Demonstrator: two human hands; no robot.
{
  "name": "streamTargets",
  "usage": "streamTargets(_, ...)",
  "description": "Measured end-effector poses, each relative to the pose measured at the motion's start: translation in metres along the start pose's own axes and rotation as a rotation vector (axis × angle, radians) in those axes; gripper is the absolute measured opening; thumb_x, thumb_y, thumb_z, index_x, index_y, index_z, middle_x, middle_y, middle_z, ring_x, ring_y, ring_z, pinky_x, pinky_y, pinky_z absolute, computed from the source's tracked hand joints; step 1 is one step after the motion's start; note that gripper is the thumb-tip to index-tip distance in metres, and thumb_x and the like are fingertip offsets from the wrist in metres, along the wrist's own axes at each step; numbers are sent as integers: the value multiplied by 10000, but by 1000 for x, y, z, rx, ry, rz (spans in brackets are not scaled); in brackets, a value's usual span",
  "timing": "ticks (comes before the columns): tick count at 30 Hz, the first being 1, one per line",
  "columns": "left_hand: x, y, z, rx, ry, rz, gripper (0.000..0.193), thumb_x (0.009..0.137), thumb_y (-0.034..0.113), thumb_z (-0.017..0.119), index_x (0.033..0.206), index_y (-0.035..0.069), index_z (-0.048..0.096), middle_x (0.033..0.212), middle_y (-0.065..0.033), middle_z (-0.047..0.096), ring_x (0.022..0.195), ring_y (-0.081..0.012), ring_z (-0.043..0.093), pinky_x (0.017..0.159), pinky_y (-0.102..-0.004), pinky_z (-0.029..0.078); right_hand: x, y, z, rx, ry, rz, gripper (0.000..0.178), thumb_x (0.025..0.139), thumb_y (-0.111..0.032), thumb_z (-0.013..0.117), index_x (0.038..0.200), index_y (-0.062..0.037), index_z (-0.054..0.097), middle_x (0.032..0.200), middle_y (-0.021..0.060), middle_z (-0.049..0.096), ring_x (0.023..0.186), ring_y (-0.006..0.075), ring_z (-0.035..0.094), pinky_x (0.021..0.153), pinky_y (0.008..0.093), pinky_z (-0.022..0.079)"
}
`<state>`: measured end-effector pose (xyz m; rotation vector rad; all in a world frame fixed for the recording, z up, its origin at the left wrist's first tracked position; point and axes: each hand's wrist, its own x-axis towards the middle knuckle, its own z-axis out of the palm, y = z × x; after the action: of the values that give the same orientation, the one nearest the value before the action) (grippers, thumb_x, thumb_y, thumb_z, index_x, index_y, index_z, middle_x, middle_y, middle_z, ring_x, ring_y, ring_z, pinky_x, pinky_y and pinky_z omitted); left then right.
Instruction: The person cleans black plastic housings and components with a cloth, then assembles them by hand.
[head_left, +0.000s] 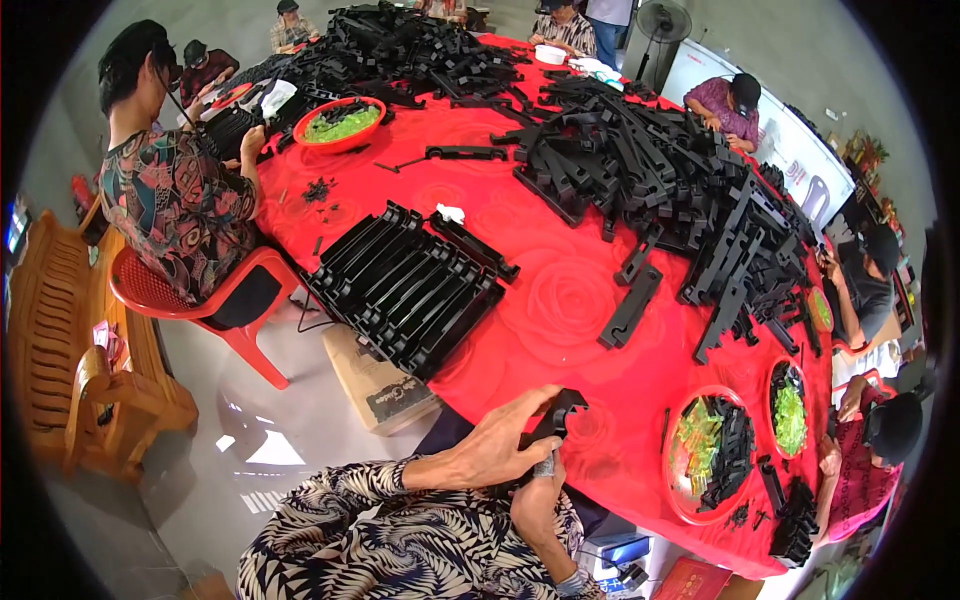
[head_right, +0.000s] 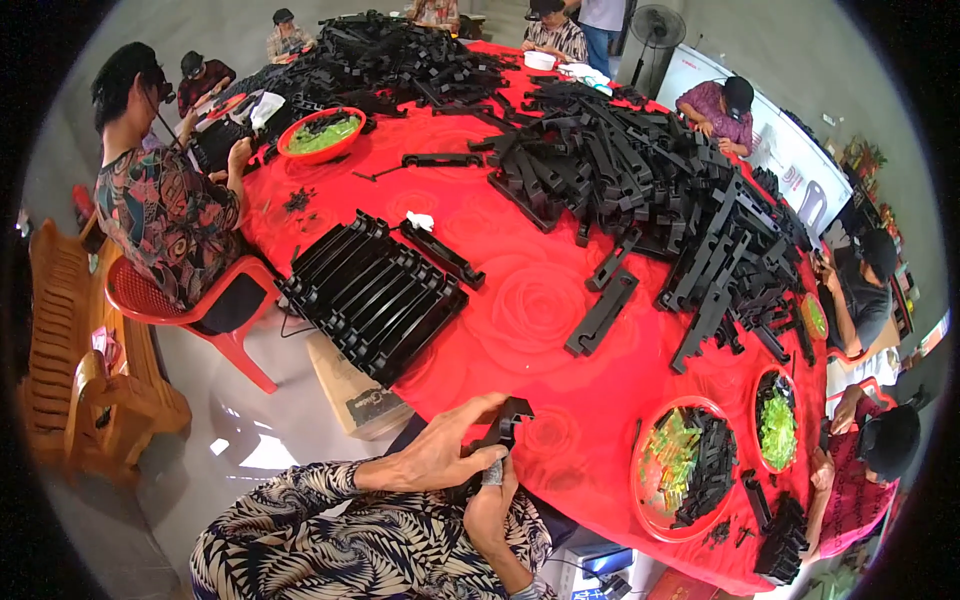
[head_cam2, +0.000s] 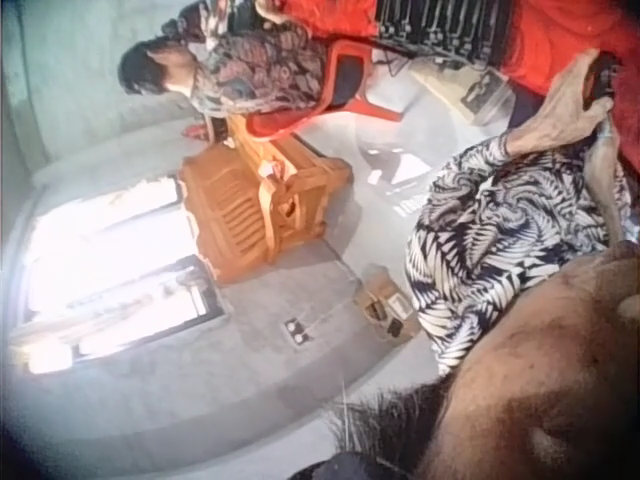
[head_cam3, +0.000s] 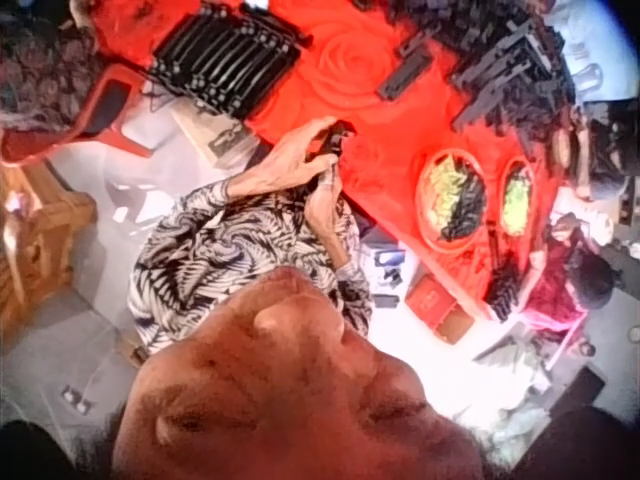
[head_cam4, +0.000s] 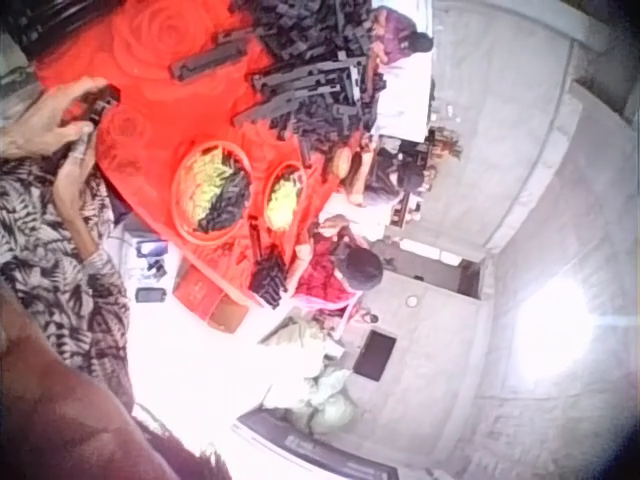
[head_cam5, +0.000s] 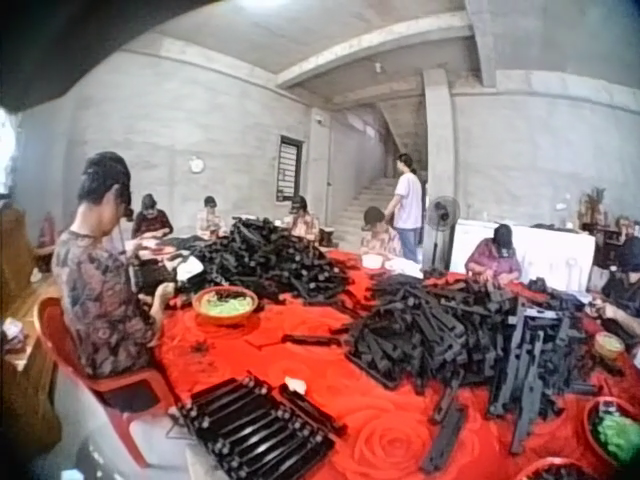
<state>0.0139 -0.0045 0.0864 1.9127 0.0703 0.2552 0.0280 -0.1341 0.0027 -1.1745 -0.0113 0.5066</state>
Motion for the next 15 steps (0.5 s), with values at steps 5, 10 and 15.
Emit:
streamTargets(5, -1, -4, 4, -98, -5, -36, 674, 870, 170, 637, 1395, -95, 308, 1357, -320, 452, 1273, -408, 474, 1053, -431, 401, 4, 4, 0, -52, -63, -77, 240, 1044, -224, 356, 1062, -51, 522, 954, -18, 518, 879, 86, 507, 804, 245, 438)
streamTargets(10, 0, -4, 6, -30, 51, -18, 694, 869, 137, 621, 1422, -72, 257, 1332, -330, 462, 1235, -452, 480, 1018, -446, 418, 4, -1, 10, 41, -19, -34, 231, 1033, -190, 373, 1047, -11, 518, 950, 6, 486, 913, 112, 454, 859, 266, 387)
streamTargets(15, -1, -4, 12, -37, 76, -12, 706, 872, 130, 608, 1441, -48, 230, 1321, -334, 466, 1209, -462, 495, 990, -456, 430, 8, 8, 4, 43, -30, -29, 269, 1046, -226, 354, 1122, -27, 519, 1051, 11, 520, 996, 110, 494, 905, 277, 411)
